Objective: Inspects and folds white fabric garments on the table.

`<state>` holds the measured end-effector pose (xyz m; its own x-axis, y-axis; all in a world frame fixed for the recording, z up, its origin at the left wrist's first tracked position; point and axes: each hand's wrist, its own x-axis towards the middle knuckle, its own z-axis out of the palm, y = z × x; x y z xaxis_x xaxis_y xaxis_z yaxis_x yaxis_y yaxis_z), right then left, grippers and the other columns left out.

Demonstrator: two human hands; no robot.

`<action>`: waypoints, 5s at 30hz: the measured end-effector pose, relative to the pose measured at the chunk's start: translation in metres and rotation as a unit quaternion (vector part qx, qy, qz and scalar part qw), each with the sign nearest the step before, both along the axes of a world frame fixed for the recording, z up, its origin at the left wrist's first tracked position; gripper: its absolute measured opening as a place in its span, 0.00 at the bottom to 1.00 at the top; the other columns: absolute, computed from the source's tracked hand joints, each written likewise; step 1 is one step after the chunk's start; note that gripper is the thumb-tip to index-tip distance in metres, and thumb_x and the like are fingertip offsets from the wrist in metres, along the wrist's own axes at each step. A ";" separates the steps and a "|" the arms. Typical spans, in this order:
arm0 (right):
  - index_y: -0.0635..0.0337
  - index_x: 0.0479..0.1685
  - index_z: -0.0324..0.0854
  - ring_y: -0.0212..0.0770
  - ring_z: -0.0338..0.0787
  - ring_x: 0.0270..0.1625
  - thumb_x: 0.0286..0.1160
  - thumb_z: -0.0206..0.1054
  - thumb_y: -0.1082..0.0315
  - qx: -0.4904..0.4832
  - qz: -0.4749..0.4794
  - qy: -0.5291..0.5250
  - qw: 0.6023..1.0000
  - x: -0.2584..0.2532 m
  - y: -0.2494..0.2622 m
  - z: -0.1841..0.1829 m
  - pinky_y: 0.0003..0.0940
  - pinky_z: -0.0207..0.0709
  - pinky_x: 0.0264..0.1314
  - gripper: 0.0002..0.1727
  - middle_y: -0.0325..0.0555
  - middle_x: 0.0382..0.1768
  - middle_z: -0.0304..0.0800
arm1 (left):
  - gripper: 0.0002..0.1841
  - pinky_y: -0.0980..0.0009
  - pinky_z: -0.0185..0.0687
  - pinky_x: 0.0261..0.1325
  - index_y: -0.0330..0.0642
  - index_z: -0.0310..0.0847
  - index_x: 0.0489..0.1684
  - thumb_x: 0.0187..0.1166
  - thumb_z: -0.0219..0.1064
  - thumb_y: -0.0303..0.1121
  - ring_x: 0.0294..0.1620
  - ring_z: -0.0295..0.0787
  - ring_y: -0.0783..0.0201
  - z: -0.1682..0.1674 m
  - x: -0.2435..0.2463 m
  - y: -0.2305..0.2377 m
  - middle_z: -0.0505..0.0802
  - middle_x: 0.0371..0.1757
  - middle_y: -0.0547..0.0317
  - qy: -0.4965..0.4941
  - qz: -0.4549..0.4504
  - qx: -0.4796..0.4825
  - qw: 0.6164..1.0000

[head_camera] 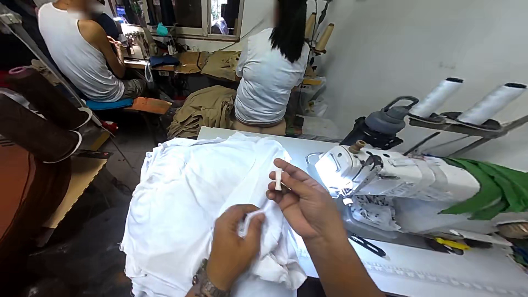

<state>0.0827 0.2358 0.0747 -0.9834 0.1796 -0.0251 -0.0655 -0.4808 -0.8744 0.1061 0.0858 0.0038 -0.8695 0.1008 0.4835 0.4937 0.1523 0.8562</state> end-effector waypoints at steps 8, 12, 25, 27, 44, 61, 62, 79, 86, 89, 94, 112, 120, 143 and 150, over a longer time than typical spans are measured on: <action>0.56 0.54 0.86 0.28 0.82 0.26 0.88 0.58 0.65 0.165 0.152 0.020 0.974 -0.062 -0.016 0.029 0.26 0.83 0.33 0.11 0.32 0.25 0.81 | 0.30 0.49 0.69 0.79 0.38 0.86 0.69 0.76 0.72 0.51 0.73 0.80 0.48 0.042 0.015 -0.025 0.87 0.70 0.41 0.116 -0.314 -0.079 0.939; 0.59 0.43 0.85 0.25 0.73 0.18 0.81 0.68 0.67 0.363 0.178 0.078 0.912 -0.114 -0.053 0.032 0.21 0.73 0.23 0.05 0.33 0.23 0.80 | 0.20 0.60 0.80 0.71 0.46 0.87 0.66 0.86 0.60 0.45 0.67 0.86 0.66 0.026 -0.009 -0.107 0.92 0.65 0.60 0.134 0.159 -0.120 0.971; 0.63 0.74 0.81 0.59 0.84 0.72 0.88 0.54 0.75 0.751 0.372 0.170 0.518 -0.236 -0.199 0.025 0.58 0.69 0.79 0.20 0.62 0.68 0.86 | 0.18 0.70 0.81 0.39 0.37 0.89 0.53 0.73 0.74 0.42 0.31 0.83 0.70 -0.005 -0.030 -0.201 0.89 0.33 0.61 -0.188 0.320 -0.101 0.923; 0.61 0.65 0.86 0.58 0.87 0.66 0.84 0.60 0.73 0.745 0.394 0.197 0.501 -0.263 -0.197 0.006 0.60 0.75 0.74 0.16 0.60 0.61 0.89 | 0.17 0.77 0.78 0.35 0.40 0.89 0.47 0.72 0.75 0.45 0.28 0.81 0.76 -0.006 -0.028 -0.204 0.88 0.30 0.67 -0.205 0.297 -0.053 0.931; 0.61 0.40 0.93 0.29 0.83 0.41 0.73 0.70 0.72 0.595 0.233 0.398 0.658 -0.186 -0.077 0.075 0.26 0.78 0.49 0.06 0.39 0.34 0.86 | 0.09 0.85 0.82 0.44 0.42 0.93 0.41 0.79 0.67 0.35 0.38 0.87 0.81 0.024 -0.020 -0.176 0.93 0.37 0.65 0.042 0.430 -0.083 0.898; 0.52 0.41 0.88 0.22 0.88 0.44 0.78 0.68 0.67 0.178 0.445 0.402 0.780 -0.084 -0.018 0.020 0.21 0.83 0.50 0.04 0.29 0.37 0.90 | 0.05 0.78 0.89 0.52 0.46 0.90 0.46 0.80 0.70 0.30 0.47 0.90 0.76 0.068 -0.029 -0.071 0.93 0.46 0.69 0.186 -0.088 0.050 0.977; 0.52 0.41 0.86 0.22 0.87 0.43 0.78 0.68 0.68 0.176 0.448 0.394 0.783 -0.082 -0.017 0.018 0.20 0.82 0.49 0.02 0.29 0.36 0.89 | 0.05 0.78 0.90 0.52 0.46 0.90 0.46 0.80 0.70 0.30 0.46 0.90 0.76 0.068 -0.029 -0.069 0.93 0.46 0.69 0.180 -0.091 0.054 0.978; 0.50 0.52 0.86 0.20 0.83 0.37 0.72 0.73 0.68 0.293 0.155 0.362 0.871 -0.064 -0.002 0.027 0.17 0.80 0.38 0.11 0.28 0.48 0.88 | 0.05 0.82 0.85 0.50 0.51 0.89 0.43 0.82 0.67 0.37 0.49 0.85 0.78 0.062 -0.036 -0.057 0.87 0.49 0.70 0.128 0.053 0.024 0.990; 0.55 0.50 0.90 0.27 0.90 0.57 0.81 0.71 0.66 0.423 0.077 0.528 0.733 0.006 0.012 0.030 0.20 0.85 0.61 0.07 0.39 0.53 0.92 | 0.07 0.84 0.86 0.46 0.49 0.84 0.53 0.85 0.62 0.31 0.42 0.88 0.81 0.066 -0.047 -0.060 0.91 0.46 0.73 0.138 0.051 0.066 0.987; 0.55 0.53 0.90 0.30 0.89 0.52 0.83 0.68 0.65 0.539 -0.013 0.535 0.651 0.008 0.003 0.028 0.21 0.82 0.56 0.09 0.42 0.52 0.93 | 0.07 0.86 0.84 0.41 0.50 0.83 0.52 0.86 0.61 0.31 0.37 0.86 0.83 0.070 -0.046 -0.059 0.90 0.41 0.75 0.144 0.050 0.063 0.986; 0.54 0.48 0.91 0.34 0.89 0.47 0.81 0.65 0.68 0.610 -0.057 0.528 0.588 -0.001 -0.002 0.027 0.26 0.81 0.49 0.08 0.42 0.45 0.92 | 0.05 0.86 0.82 0.34 0.50 0.82 0.49 0.86 0.60 0.32 0.30 0.83 0.82 0.074 -0.040 -0.060 0.88 0.36 0.74 0.139 0.068 0.056 0.986; 0.60 0.38 0.88 0.26 0.88 0.53 0.83 0.69 0.65 0.467 0.080 0.506 0.720 0.021 0.030 0.029 0.19 0.82 0.58 0.09 0.40 0.45 0.91 | 0.06 0.82 0.87 0.54 0.52 0.81 0.52 0.89 0.58 0.34 0.49 0.90 0.80 0.068 -0.028 -0.049 0.93 0.49 0.75 0.168 0.047 0.096 0.980; 0.52 0.39 0.93 0.18 0.82 0.38 0.79 0.69 0.62 0.545 -0.081 0.418 0.722 0.022 0.025 0.025 0.12 0.78 0.41 0.08 0.30 0.32 0.84 | 0.05 0.80 0.88 0.53 0.51 0.81 0.50 0.90 0.58 0.33 0.51 0.93 0.75 0.071 -0.017 -0.048 0.96 0.51 0.68 0.155 0.020 0.164 0.974; 0.56 0.39 0.89 0.22 0.87 0.44 0.80 0.63 0.68 0.557 -0.021 0.378 0.739 0.047 0.009 0.014 0.13 0.81 0.49 0.08 0.34 0.37 0.89 | 0.12 0.92 0.69 0.31 0.46 0.89 0.39 0.71 0.78 0.44 0.28 0.74 0.88 0.065 -0.004 -0.035 0.85 0.28 0.74 0.128 -0.077 -0.073 0.986; 0.51 0.48 0.89 0.22 0.86 0.31 0.70 0.74 0.66 0.385 -0.045 0.226 0.893 0.047 0.010 0.003 0.16 0.82 0.35 0.09 0.30 0.34 0.91 | 0.08 0.84 0.85 0.43 0.40 0.92 0.39 0.79 0.67 0.32 0.36 0.87 0.82 0.055 0.000 -0.031 0.93 0.33 0.69 0.045 -0.100 0.004 0.994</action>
<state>0.1294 0.2462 0.0775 -0.8422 0.0510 0.5367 -0.5043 0.2776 -0.8177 0.1061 0.0550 0.0583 -0.7858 0.2628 0.5599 0.5882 0.0376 0.8078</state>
